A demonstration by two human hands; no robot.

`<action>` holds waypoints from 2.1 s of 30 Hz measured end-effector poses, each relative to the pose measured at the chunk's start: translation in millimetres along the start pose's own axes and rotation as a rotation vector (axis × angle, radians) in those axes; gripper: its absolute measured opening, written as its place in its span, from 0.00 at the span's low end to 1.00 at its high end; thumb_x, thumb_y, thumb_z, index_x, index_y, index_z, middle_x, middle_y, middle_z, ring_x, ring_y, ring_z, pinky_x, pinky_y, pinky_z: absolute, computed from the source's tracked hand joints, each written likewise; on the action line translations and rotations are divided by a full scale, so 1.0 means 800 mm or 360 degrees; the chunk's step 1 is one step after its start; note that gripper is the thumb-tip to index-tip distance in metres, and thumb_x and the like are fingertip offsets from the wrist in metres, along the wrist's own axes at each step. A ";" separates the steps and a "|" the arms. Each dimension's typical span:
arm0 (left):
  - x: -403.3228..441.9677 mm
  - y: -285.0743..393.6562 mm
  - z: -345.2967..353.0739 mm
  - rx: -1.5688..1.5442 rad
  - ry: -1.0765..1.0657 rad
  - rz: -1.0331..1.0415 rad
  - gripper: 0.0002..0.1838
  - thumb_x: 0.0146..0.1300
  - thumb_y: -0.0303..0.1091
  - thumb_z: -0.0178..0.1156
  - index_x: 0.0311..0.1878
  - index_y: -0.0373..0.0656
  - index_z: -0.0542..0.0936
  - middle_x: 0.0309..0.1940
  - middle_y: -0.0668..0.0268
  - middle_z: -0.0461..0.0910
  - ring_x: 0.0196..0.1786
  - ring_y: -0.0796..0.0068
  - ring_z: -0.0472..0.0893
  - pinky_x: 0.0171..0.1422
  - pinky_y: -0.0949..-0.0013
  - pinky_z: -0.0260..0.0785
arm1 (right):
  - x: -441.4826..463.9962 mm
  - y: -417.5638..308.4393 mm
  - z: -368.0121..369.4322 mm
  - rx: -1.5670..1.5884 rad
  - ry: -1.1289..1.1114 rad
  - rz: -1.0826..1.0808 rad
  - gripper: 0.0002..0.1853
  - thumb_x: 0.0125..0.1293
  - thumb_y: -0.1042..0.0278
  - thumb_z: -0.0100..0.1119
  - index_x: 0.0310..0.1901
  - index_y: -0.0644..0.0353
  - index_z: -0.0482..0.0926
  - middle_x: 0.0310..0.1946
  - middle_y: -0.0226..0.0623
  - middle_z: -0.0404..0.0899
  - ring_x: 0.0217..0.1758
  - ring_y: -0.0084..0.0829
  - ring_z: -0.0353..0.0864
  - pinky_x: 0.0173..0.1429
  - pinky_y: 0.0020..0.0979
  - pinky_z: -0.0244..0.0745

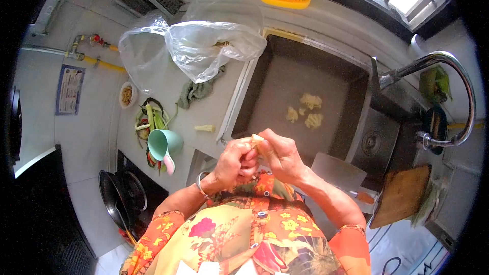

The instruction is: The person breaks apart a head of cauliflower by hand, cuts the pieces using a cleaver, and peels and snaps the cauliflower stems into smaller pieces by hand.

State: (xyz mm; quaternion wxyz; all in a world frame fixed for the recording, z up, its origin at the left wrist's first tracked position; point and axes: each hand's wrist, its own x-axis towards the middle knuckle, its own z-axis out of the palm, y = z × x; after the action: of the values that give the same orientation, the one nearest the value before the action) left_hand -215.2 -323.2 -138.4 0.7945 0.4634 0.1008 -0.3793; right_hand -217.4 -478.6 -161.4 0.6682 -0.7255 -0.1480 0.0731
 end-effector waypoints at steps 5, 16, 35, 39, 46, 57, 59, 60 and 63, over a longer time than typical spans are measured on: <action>0.000 0.003 -0.006 -0.0008 -0.0002 -0.0204 0.15 0.62 0.40 0.43 0.21 0.45 0.63 0.13 0.76 0.54 0.13 0.87 0.50 0.13 0.79 0.40 | -0.007 0.010 -0.007 -0.0320 -0.0073 -0.0234 0.03 0.64 0.74 0.50 0.36 0.64 0.70 0.23 0.44 0.69 0.25 0.44 0.73 0.29 0.35 0.68; -0.006 0.007 -0.004 0.0095 -0.0114 -0.0237 0.13 0.63 0.36 0.41 0.23 0.44 0.64 0.13 0.75 0.54 0.12 0.86 0.51 0.13 0.79 0.41 | -0.016 0.001 -0.012 -0.0492 -0.0094 -0.0292 0.03 0.65 0.73 0.49 0.35 0.63 0.69 0.24 0.44 0.69 0.23 0.43 0.72 0.27 0.35 0.68; -0.004 0.093 -0.061 0.0144 -0.0323 -0.0265 0.15 0.61 0.37 0.45 0.18 0.46 0.60 0.12 0.75 0.54 0.12 0.85 0.52 0.12 0.77 0.41 | 0.039 -0.044 0.092 -0.0542 0.0674 0.0052 0.09 0.69 0.66 0.48 0.37 0.64 0.71 0.20 0.37 0.69 0.22 0.29 0.71 0.27 0.30 0.66; 0.004 0.093 -0.065 -0.0050 -0.0272 -0.0181 0.16 0.61 0.36 0.45 0.18 0.47 0.58 0.11 0.74 0.53 0.11 0.84 0.51 0.12 0.77 0.41 | 0.054 -0.028 0.110 -0.0124 0.0907 0.0236 0.11 0.70 0.62 0.48 0.36 0.62 0.72 0.17 0.29 0.67 0.20 0.19 0.63 0.25 0.24 0.61; -0.001 0.089 -0.067 0.0057 -0.0375 0.0206 0.15 0.60 0.32 0.45 0.17 0.45 0.59 0.11 0.72 0.53 0.11 0.83 0.52 0.12 0.76 0.41 | 0.066 -0.026 0.084 0.0608 0.1139 0.0426 0.17 0.72 0.52 0.40 0.32 0.55 0.70 0.24 0.24 0.71 0.16 0.12 0.62 0.13 0.16 0.54; 0.061 0.263 -0.075 0.2294 -0.0163 0.1288 0.16 0.54 0.33 0.51 0.16 0.32 0.70 0.10 0.57 0.67 0.15 0.74 0.66 0.23 0.63 0.61 | 0.053 -0.012 0.045 0.0511 0.1072 0.0211 0.18 0.72 0.51 0.39 0.34 0.57 0.67 0.25 0.30 0.73 0.10 0.12 0.56 0.11 0.16 0.49; 0.083 0.274 -0.073 0.2658 -0.0164 0.1259 0.15 0.54 0.31 0.50 0.17 0.30 0.72 0.12 0.52 0.70 0.15 0.71 0.70 0.25 0.61 0.65 | 0.051 -0.014 0.042 0.0450 0.1071 0.0147 0.18 0.71 0.51 0.40 0.34 0.57 0.67 0.24 0.30 0.73 0.10 0.12 0.57 0.11 0.16 0.49; 0.101 0.273 -0.079 0.2887 -0.0093 0.1185 0.13 0.54 0.31 0.51 0.19 0.31 0.74 0.14 0.51 0.72 0.19 0.65 0.74 0.27 0.59 0.68 | 0.049 -0.016 0.041 0.0453 0.1079 0.0141 0.18 0.71 0.51 0.40 0.34 0.57 0.67 0.24 0.30 0.73 0.10 0.12 0.57 0.11 0.16 0.49; 0.129 0.260 -0.089 0.3314 0.0068 0.0914 0.10 0.52 0.28 0.52 0.24 0.32 0.79 0.21 0.48 0.77 0.26 0.56 0.81 0.35 0.56 0.73 | 0.044 -0.022 0.040 0.0399 0.1151 0.0138 0.17 0.71 0.51 0.42 0.32 0.56 0.70 0.22 0.26 0.72 0.13 0.10 0.58 0.13 0.14 0.51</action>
State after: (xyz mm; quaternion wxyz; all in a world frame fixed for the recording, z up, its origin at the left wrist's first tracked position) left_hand 14.7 -258.6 -92.8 0.0675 0.9240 -0.3699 -0.0699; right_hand -195.6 -435.9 -143.4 0.7570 -0.6227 0.1381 -0.1417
